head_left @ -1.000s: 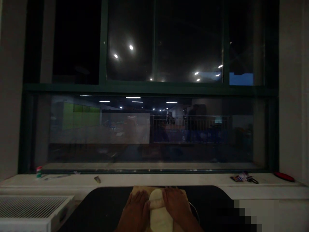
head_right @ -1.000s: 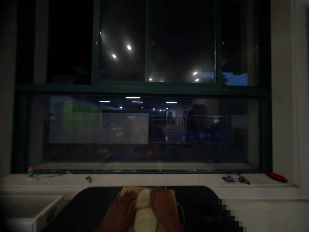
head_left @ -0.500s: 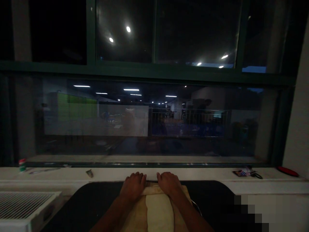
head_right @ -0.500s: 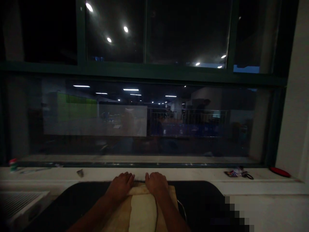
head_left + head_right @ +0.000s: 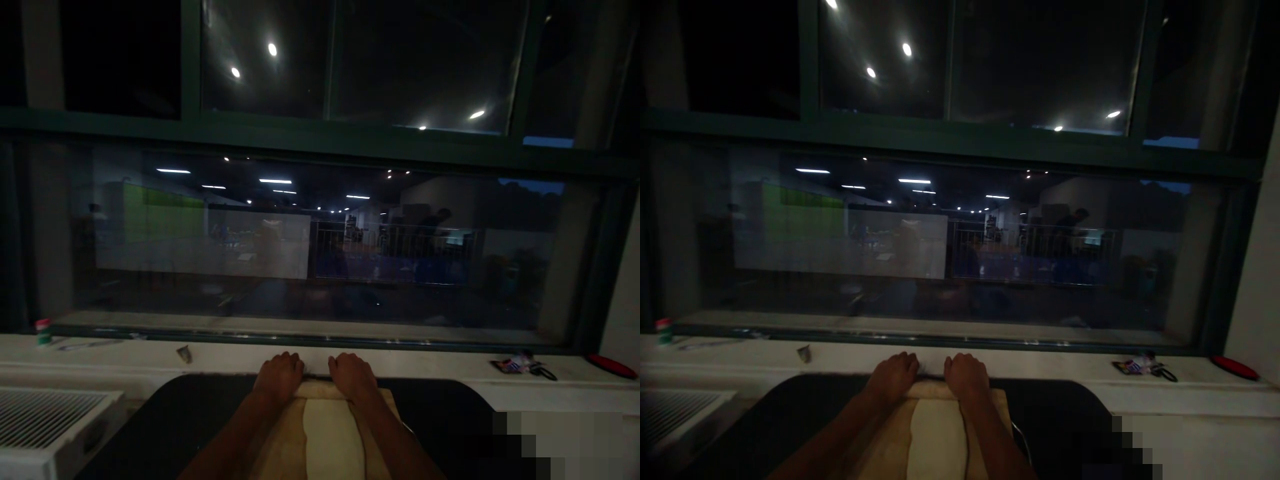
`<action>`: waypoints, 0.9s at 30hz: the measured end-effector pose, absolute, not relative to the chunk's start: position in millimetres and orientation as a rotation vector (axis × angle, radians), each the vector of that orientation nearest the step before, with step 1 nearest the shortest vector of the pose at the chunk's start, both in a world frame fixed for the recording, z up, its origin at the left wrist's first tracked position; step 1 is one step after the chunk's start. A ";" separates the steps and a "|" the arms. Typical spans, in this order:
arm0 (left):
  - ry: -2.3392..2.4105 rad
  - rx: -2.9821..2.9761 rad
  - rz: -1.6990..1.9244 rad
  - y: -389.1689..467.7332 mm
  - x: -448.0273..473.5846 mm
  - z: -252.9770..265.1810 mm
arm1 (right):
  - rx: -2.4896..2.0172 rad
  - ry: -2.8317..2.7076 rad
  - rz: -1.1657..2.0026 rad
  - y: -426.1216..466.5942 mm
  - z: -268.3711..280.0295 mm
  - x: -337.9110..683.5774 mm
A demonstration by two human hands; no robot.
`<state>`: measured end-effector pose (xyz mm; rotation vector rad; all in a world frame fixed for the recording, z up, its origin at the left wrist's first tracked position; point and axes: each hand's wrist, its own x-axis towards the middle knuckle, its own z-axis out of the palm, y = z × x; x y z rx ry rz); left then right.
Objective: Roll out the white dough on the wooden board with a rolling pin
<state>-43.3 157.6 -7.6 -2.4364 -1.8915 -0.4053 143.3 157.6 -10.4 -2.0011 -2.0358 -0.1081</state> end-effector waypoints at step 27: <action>-1.623 -2.648 -0.541 3.7 -81.0 -42.7 | -1.680 -2.142 -0.189 -1.6 -36.6 141.6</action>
